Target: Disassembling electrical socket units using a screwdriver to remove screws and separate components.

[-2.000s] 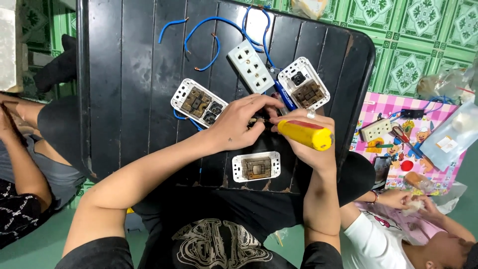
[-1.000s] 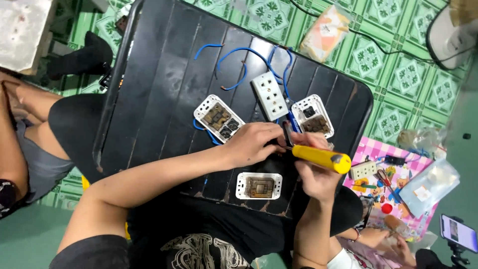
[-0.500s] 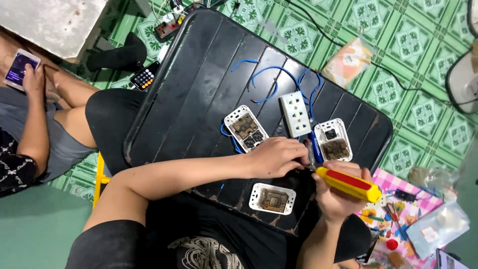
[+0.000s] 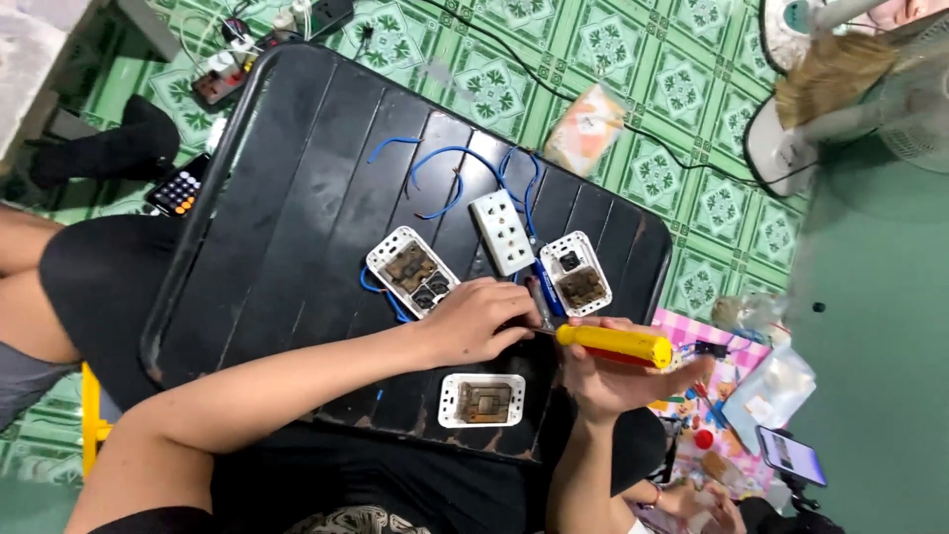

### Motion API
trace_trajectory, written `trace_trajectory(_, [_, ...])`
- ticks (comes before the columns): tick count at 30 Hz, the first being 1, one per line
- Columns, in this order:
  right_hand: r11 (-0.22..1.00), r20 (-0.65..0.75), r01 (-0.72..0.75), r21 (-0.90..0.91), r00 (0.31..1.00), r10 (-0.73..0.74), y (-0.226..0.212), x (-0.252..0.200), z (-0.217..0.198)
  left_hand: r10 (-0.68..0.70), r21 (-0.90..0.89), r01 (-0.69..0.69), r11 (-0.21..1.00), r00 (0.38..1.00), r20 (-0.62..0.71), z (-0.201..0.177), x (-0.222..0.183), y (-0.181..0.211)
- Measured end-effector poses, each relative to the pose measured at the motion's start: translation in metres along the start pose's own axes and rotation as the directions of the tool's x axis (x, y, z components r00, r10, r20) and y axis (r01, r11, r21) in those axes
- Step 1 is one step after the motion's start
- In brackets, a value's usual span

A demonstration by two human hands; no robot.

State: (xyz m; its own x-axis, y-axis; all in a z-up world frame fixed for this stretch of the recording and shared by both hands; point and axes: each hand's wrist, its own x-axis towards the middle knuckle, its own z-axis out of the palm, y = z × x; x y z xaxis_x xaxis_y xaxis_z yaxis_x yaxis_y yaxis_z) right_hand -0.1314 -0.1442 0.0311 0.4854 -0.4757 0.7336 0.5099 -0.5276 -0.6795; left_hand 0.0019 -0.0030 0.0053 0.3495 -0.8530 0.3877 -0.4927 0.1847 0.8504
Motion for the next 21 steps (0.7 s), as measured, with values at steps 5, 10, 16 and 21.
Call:
trace_trajectory(5, [0.983,0.058,0.11,-0.144,0.993,-0.102,0.011,-0.012,-0.017,0.022,0.005,-0.022,1.0,1.0,-0.001,0.007,-0.006,-0.008])
trace_trajectory(10, [0.995,0.076,0.104,-0.015,0.992,-0.102,-0.005,0.005,-0.013,0.018,0.001,-0.019,1.0,1.0,0.016,0.007,-0.007,-0.008])
trace_trajectory(16, [0.999,0.13,0.042,-0.029,0.991,-0.037,-0.019,0.009,-0.012,0.079,0.044,-0.086,0.995,0.986,0.148,-0.005,-0.003,-0.006])
trace_trajectory(21, [0.998,0.184,0.044,0.04,0.982,-0.051,-0.016,0.005,-0.02,0.094,0.109,-0.124,0.986,0.965,0.246,-0.012,0.0,-0.005])
